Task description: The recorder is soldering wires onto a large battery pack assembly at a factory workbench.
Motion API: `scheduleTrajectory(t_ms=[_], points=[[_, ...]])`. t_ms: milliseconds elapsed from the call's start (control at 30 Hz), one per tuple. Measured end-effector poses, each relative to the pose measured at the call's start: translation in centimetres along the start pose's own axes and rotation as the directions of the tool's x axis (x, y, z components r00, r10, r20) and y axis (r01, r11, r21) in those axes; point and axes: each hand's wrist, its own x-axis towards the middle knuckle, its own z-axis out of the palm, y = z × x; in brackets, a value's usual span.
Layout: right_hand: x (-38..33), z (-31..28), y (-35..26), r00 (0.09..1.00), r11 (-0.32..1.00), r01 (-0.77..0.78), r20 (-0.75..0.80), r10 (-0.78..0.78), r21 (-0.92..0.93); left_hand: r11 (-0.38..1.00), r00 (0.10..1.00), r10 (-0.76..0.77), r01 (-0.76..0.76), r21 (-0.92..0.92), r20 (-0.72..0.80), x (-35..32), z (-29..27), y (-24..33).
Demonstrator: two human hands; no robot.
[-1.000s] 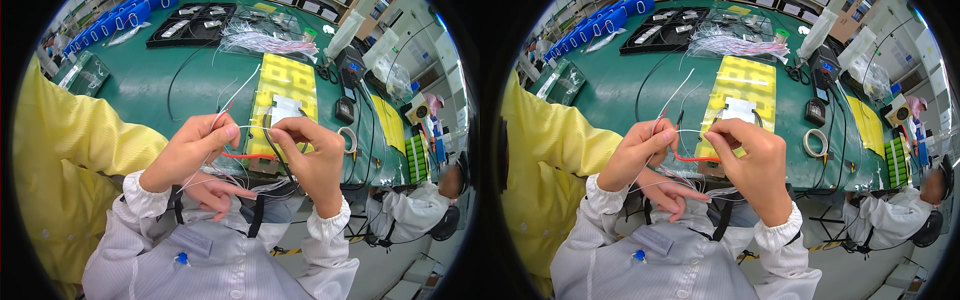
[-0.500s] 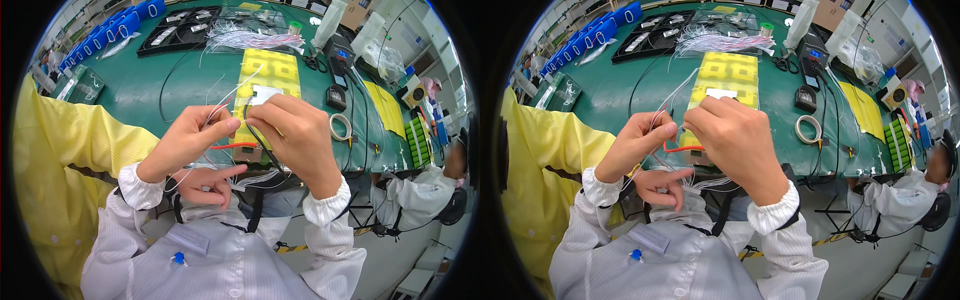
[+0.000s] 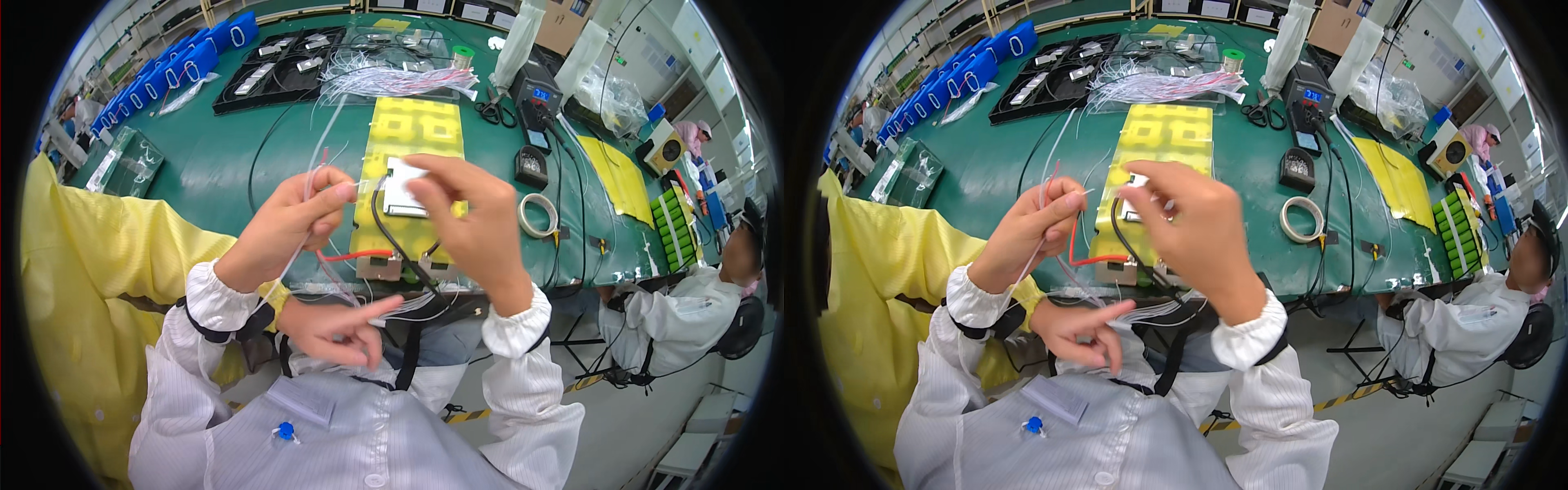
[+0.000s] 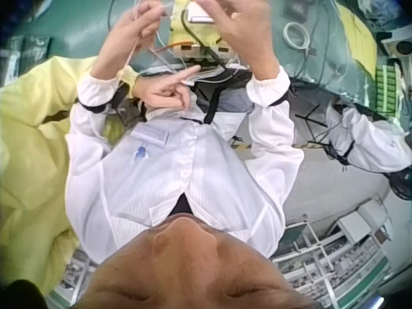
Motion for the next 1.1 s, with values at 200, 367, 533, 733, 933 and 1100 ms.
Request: scheduleTrajectory(t_ms=[200, 367, 533, 733, 933, 1100], points=[[0.3, -8.0, 11.3, 0.752, 0.672, -0.354, -0.229, 0.618, 0.651, 0.983, 0.989, -0.128, 0.117, -0.145, -0.069, 0.6, -1.4, 0.8], [4.0, -10.3, 20.7, 0.548, 0.351, -0.136, -0.225, 0.806, 0.926, 0.980, 0.987, -0.132, 0.117, -0.158, -0.090, 0.7, -2.2, 1.1], [7.2, -12.1, 27.9, 0.338, 0.486, 0.066, -0.477, 0.811, 0.872, 0.986, 0.985, -0.118, 0.101, -0.136, -0.123, 2.3, -2.7, 1.1], [6.8, -15.0, 31.2, 0.491, 0.729, -0.196, -0.578, 0.652, 0.656, 0.965, 0.977, -0.197, 0.177, -0.195, -0.087, 5.8, -5.6, 0.0], [5.6, -18.0, 25.6, 0.460, 0.918, -0.301, -0.804, 0.378, 0.259, 0.956, 0.982, -0.187, 0.181, -0.232, -0.001, 9.8, -7.2, -0.4], [6.3, -13.1, 9.2, 0.701, 0.793, -0.191, -0.485, 0.523, 0.579, 0.939, 0.981, -0.168, 0.189, -0.288, 0.097, 13.2, -9.2, -1.0]])
